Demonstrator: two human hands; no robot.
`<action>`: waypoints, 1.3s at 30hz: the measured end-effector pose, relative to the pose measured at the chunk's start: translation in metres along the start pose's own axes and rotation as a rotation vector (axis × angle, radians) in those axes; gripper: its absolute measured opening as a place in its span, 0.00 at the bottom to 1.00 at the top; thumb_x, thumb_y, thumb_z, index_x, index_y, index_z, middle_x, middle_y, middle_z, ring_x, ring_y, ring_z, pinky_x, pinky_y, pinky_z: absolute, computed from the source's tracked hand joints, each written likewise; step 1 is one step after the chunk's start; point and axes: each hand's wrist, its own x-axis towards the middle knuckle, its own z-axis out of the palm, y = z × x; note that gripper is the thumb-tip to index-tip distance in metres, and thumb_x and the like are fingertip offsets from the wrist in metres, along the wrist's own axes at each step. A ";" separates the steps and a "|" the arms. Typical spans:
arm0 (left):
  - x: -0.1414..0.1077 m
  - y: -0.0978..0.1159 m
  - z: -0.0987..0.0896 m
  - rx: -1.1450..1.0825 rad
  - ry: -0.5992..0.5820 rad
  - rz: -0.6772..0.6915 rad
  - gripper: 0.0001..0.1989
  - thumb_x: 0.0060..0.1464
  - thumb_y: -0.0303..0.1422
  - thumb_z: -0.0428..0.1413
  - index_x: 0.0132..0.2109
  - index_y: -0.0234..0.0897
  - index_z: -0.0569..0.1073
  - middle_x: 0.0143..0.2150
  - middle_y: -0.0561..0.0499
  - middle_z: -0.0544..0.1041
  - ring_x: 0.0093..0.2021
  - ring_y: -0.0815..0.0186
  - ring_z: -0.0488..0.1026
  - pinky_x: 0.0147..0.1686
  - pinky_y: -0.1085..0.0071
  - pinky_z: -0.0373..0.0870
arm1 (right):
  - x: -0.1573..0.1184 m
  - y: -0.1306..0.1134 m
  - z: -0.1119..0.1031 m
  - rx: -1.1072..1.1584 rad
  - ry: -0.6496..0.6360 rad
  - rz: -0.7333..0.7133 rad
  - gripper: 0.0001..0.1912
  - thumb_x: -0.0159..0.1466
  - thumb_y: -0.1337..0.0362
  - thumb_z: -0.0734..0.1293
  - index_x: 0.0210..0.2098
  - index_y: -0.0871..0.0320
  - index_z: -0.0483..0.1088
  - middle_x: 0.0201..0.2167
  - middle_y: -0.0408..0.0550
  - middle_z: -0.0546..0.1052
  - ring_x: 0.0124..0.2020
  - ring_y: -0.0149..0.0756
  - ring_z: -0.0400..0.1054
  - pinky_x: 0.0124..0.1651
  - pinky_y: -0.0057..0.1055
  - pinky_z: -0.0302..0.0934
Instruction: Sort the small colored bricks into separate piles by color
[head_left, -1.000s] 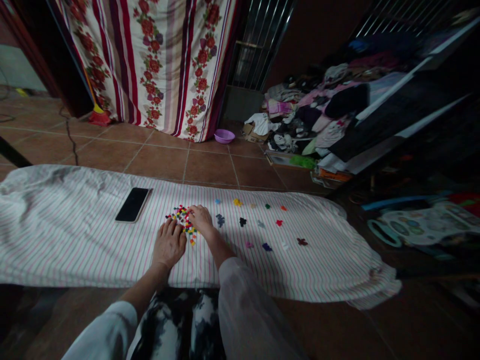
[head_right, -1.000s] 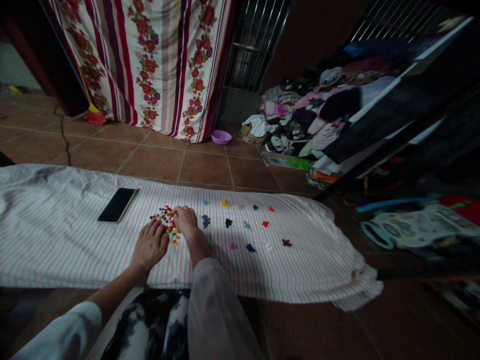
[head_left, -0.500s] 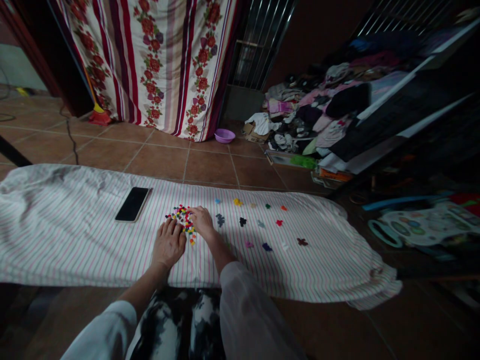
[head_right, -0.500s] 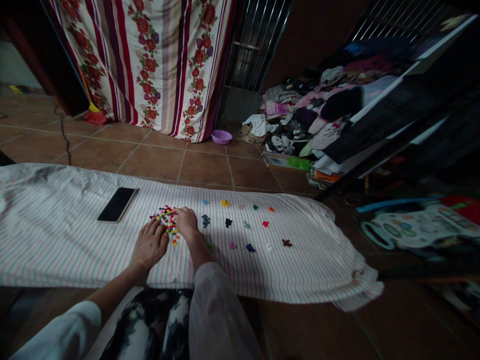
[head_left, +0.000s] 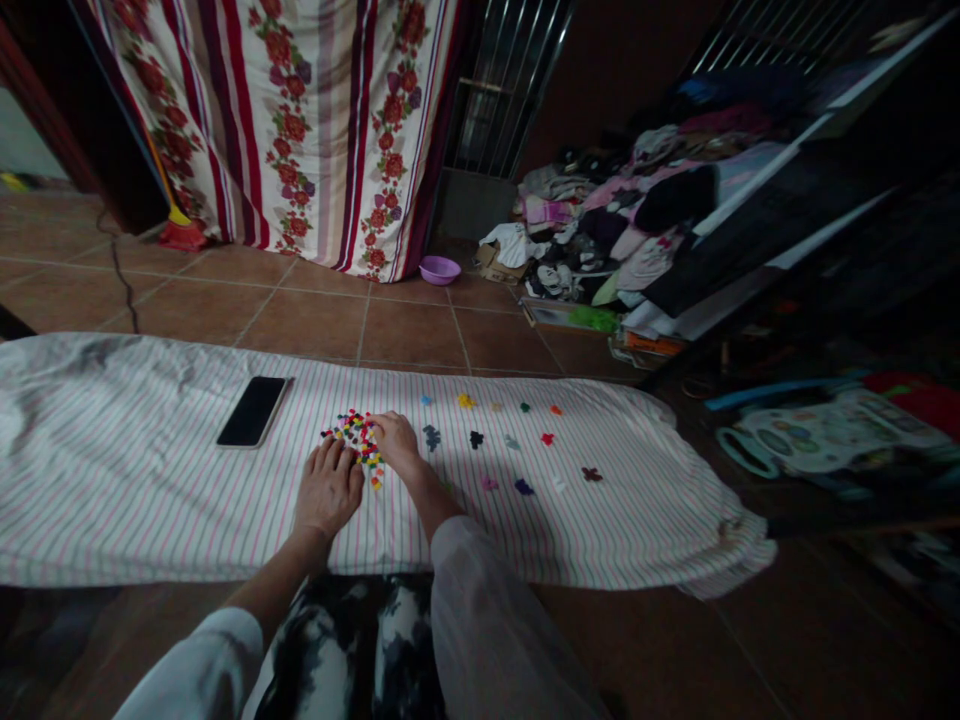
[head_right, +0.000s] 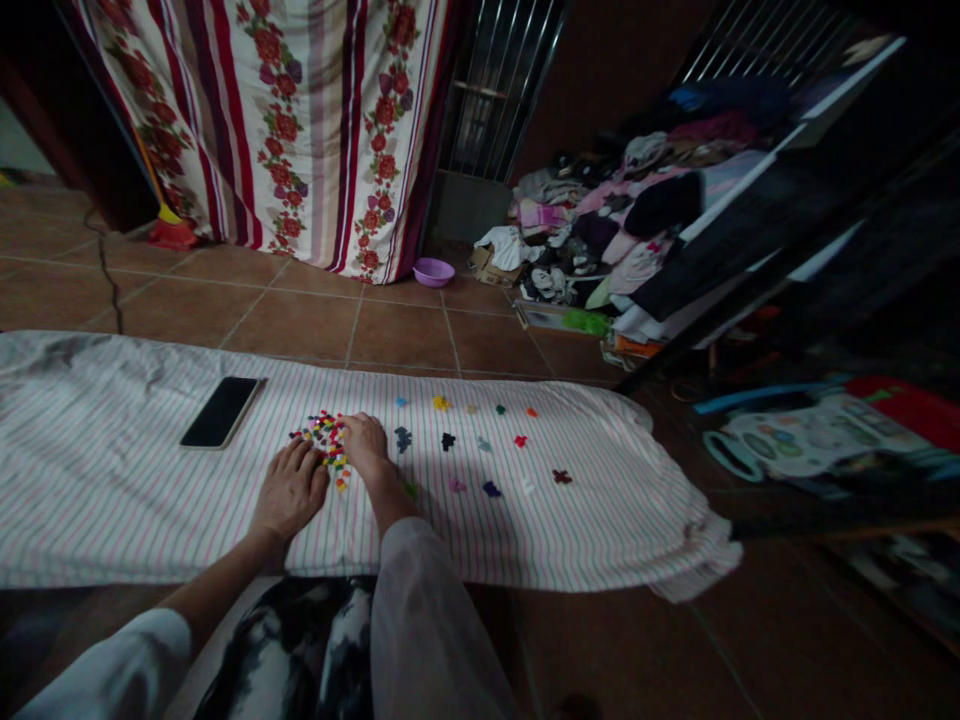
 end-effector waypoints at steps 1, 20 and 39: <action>0.000 0.000 -0.001 0.002 0.008 -0.002 0.16 0.61 0.36 0.45 0.47 0.36 0.72 0.54 0.38 0.74 0.64 0.50 0.63 0.61 0.50 0.60 | 0.000 -0.001 0.000 0.000 0.007 0.010 0.18 0.65 0.72 0.60 0.48 0.51 0.77 0.45 0.46 0.79 0.48 0.34 0.70 0.57 0.29 0.58; -0.001 -0.004 0.002 -0.047 0.027 0.014 0.15 0.59 0.38 0.45 0.46 0.37 0.72 0.52 0.38 0.74 0.64 0.49 0.62 0.60 0.49 0.59 | -0.039 0.007 -0.015 0.185 0.338 0.182 0.17 0.67 0.70 0.57 0.46 0.56 0.76 0.43 0.49 0.77 0.47 0.33 0.70 0.54 0.27 0.60; -0.002 -0.006 0.001 -0.030 0.063 0.066 0.13 0.59 0.37 0.45 0.45 0.39 0.71 0.50 0.40 0.75 0.62 0.50 0.64 0.58 0.49 0.60 | -0.173 0.155 -0.086 0.006 0.735 0.143 0.16 0.66 0.63 0.55 0.37 0.55 0.74 0.41 0.54 0.75 0.46 0.41 0.69 0.51 0.44 0.66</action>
